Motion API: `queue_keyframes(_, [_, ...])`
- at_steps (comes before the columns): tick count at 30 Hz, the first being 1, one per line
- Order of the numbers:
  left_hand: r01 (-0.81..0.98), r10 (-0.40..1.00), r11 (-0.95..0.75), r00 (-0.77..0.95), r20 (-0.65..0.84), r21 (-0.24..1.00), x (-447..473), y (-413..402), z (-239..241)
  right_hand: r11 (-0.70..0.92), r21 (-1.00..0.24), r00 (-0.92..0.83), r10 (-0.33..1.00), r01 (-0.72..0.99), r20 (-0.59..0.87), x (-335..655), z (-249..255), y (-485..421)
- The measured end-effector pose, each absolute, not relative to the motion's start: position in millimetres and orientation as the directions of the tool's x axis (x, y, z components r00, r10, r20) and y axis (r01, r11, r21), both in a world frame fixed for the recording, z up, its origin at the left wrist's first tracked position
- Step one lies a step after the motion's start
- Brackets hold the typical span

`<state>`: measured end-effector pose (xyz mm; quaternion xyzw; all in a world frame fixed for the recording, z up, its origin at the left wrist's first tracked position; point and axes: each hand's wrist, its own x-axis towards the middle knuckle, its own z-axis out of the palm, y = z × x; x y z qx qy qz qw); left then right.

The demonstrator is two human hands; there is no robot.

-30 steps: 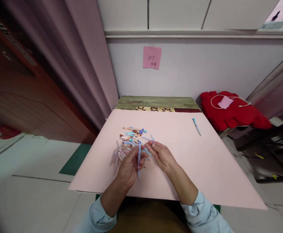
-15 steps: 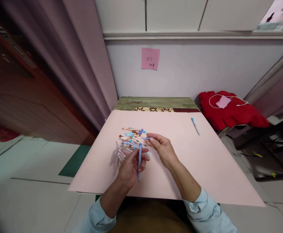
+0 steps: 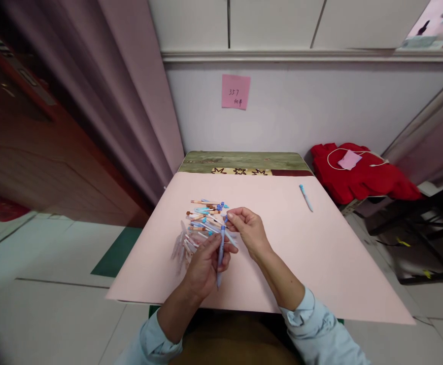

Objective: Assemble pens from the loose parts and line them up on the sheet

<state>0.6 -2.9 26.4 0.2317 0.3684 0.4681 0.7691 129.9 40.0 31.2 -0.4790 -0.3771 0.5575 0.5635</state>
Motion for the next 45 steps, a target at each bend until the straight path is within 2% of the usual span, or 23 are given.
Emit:
queue_keyframes(28, [-0.490, 0.867, 0.495, 0.336, -0.369, 0.717, -2.2, -4.3, 23.2, -0.026, -0.985, 0.103, 0.994, -0.169, -0.044, 133.9, 31.7, 36.1])
queue_keyframes(34, [-0.458, 0.877, 0.473, 0.329, -0.351, 0.752, -5.2, -4.9, 22.6, -0.024, -0.990, 0.050, 0.998, -0.137, -0.031, 132.7, 30.1, 33.0])
queue_keyframes(39, [-0.418, 0.886, 0.451, 0.317, -0.339, 0.789, -7.3, -4.1, 22.8, -0.066, -0.979, 0.009, 0.998, -0.194, -0.070, 129.0, 27.1, 27.8])
queue_keyframes(45, [-0.388, 0.912, 0.399, 0.267, -0.313, 0.831, -4.8, -9.3, 21.1, -0.053, -0.979, -0.034, 0.998, -0.198, -0.047, 120.5, 26.8, 19.2])
